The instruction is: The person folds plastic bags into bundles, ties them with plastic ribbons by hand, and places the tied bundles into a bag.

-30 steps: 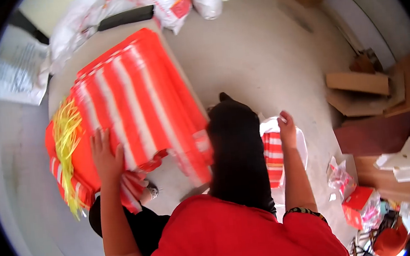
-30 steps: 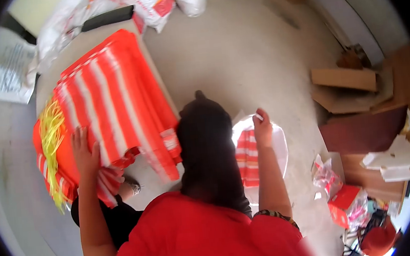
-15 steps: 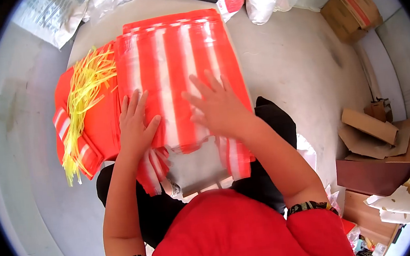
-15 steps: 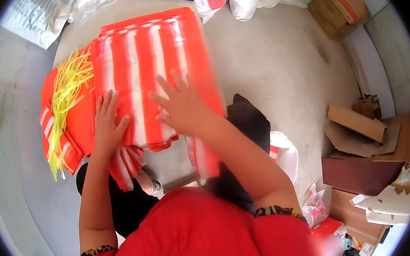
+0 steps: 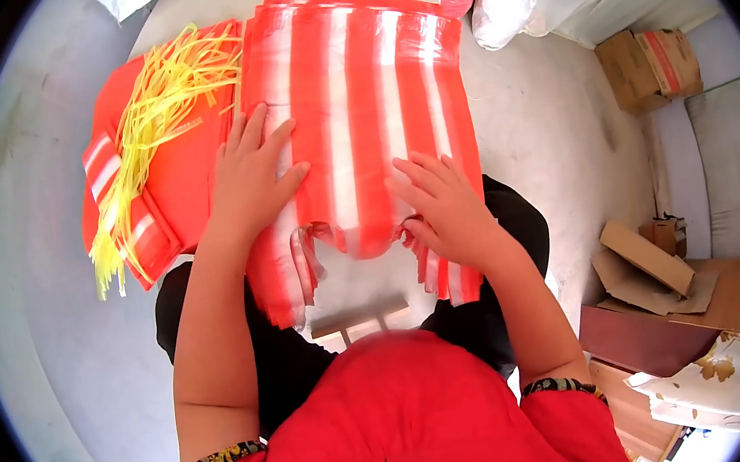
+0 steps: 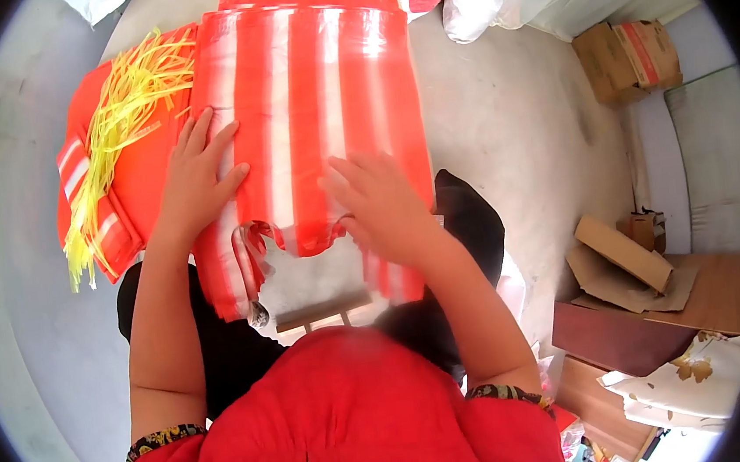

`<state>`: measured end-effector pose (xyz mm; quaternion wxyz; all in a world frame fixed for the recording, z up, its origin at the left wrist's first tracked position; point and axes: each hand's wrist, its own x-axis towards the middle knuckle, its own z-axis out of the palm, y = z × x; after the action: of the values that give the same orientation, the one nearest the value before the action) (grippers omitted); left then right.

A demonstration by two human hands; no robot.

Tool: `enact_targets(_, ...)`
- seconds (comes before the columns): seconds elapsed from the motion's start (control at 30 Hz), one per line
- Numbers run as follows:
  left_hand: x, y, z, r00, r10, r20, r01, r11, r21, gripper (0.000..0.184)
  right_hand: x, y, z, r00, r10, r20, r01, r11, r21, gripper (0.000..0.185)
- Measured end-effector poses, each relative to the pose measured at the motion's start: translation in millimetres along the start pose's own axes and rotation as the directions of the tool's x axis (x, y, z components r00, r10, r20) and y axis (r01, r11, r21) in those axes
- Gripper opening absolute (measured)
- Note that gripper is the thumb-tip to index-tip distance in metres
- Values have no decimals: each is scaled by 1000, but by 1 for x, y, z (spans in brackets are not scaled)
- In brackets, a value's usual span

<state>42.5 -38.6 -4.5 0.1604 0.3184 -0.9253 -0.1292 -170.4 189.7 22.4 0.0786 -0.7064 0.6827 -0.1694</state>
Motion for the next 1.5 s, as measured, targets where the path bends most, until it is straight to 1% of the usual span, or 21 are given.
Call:
enact_targets(0.07,-1,3,-2,999,-21,-26,23,997,72,63,-8,-7,8,1000,9,-27,-11,996,-89,58)
enact_targets(0.13,-2,6,-7,997,-26,-69,35,991,132,64,-9,-9,18,995,-2,-96,-1,999,-34,58)
enact_targets(0.23,-5,18,-19,984,155,-93,-159,986,-39,63,-6,-17,23,987,-31,-159,31,1000,0,58)
enact_targets(0.33,-14,27,-22,945,313,99,-274,918,-286,63,-4,-22,22,987,-50,-156,48,999,-21,57)
enact_targets(0.43,-25,34,-17,923,347,168,-258,880,-399,64,-6,-19,25,989,-72,-131,64,996,-66,57)
enact_targets(0.47,-25,36,-17,917,364,163,-279,877,-390,66,-6,-16,28,989,-81,-122,71,994,-83,57)
enact_targets(0.53,-27,38,-16,905,396,156,-318,872,-371,69,-5,-15,30,985,-59,-163,52,997,-50,58)
enact_targets(0.67,-28,40,-20,898,405,174,-334,882,-332,71,-3,-13,38,973,-52,-227,60,998,27,57)
enact_targets(0.77,-30,37,-16,896,410,168,-349,887,-303,72,1,-21,29,980,-57,-189,68,996,51,58)
enact_targets(0.87,-32,38,-16,899,411,150,-351,883,-311,69,6,-26,27,968,-58,-242,87,990,114,54)
enact_targets(0.97,-33,37,-13,900,425,98,-366,857,-363,64,2,-21,29,982,-13,-186,49,981,190,60)
enact_targets(1.03,-33,36,-9,898,437,57,-374,824,-425,60,2,-25,26,986,137,-94,-84,899,429,58)
enact_targets(1.1,-33,42,-12,887,461,12,-412,806,-424,53,-1,-25,26,975,222,-22,-168,795,583,55)
enact_targets(1.13,-31,45,-14,880,474,-16,-436,796,-420,50,-3,-22,28,971,239,-12,-179,759,626,54)
enact_targets(1.2,-26,47,-11,872,489,-30,-442,758,-479,48,-3,-20,27,968,250,-18,-177,733,656,53)
enact_targets(1.23,-25,47,-10,868,495,-36,-442,739,-508,48,-3,-21,26,969,243,-33,-165,747,644,52)
enact_targets(1.33,-26,50,-13,888,460,-16,-400,756,-518,43,-1,-27,23,965,243,-98,-136,783,607,48)
enact_targets(1.37,-27,51,-13,898,439,33,-358,771,-527,42,-2,-30,23,961,249,-122,-130,794,594,46)
enact_targets(1.43,-25,52,-17,908,400,122,-281,801,-529,41,-1,-27,28,958,214,-190,-101,874,475,40)
enact_targets(1.47,-24,51,-18,912,393,117,-278,803,-528,40,0,-25,30,956,192,-222,-87,908,410,36)
enact_targets(1.5,-25,51,-18,915,386,118,-270,803,-531,40,2,-30,27,946,264,-186,-140,853,502,33)
